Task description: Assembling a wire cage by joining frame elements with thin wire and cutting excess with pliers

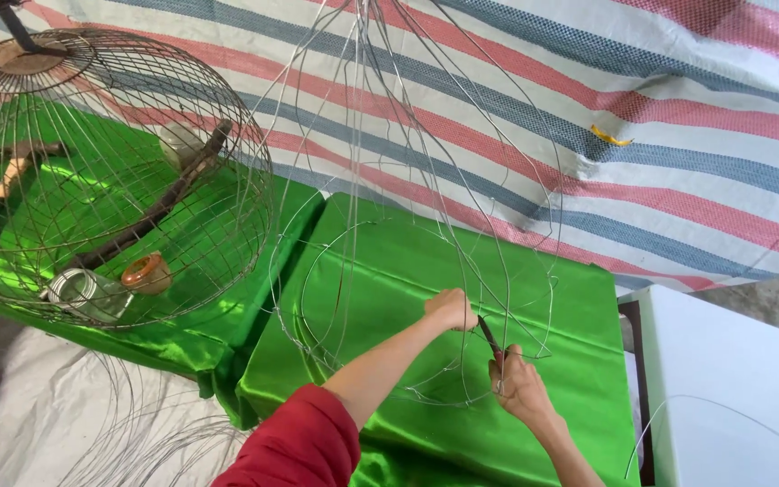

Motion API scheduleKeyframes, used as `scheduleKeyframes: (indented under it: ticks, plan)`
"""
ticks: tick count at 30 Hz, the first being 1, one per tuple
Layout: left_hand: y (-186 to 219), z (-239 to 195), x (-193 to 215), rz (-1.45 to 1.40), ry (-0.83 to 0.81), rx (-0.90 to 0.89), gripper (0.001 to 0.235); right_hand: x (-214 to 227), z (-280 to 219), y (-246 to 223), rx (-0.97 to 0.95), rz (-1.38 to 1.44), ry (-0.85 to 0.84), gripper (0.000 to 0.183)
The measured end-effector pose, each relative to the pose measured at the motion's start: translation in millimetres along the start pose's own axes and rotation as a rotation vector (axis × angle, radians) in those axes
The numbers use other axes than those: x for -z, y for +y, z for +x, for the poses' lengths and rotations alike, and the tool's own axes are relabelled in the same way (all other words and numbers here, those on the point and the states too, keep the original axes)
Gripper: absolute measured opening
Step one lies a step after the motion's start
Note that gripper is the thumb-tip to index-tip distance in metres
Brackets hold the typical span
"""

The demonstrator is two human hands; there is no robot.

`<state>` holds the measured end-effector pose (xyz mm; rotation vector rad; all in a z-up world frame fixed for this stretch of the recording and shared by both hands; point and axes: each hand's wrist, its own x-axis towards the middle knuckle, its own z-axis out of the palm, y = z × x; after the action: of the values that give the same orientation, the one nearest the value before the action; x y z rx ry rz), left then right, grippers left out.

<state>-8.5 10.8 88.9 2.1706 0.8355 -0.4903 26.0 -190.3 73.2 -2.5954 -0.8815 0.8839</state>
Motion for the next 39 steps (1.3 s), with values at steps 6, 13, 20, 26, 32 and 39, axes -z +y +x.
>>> scheduleKeyframes:
  ticks: [6,13,20,26,32,39]
  plan:
    - [-5,8,8,0.062,-0.209,-0.154,0.014,0,7,7,-0.026,0.052,0.003,0.015]
    - [-25,29,0,-0.057,-0.327,-0.298,0.037,10,5,-3,-0.115,0.125,-0.027,0.013]
    - [-31,35,-16,-0.320,-0.300,-0.287,0.028,7,12,2,-0.054,0.058,-0.003,0.014]
    - [-22,17,-12,-0.416,-0.241,-0.213,0.029,7,14,-4,-0.039,0.023,0.000,0.016]
    - [-23,11,-11,-0.459,-0.226,-0.186,0.036,6,14,-1,0.006,0.006,-0.001,0.015]
    - [-62,142,-97,-0.600,-0.119,-0.241,0.028,9,14,10,0.023,-0.028,-0.007,0.027]
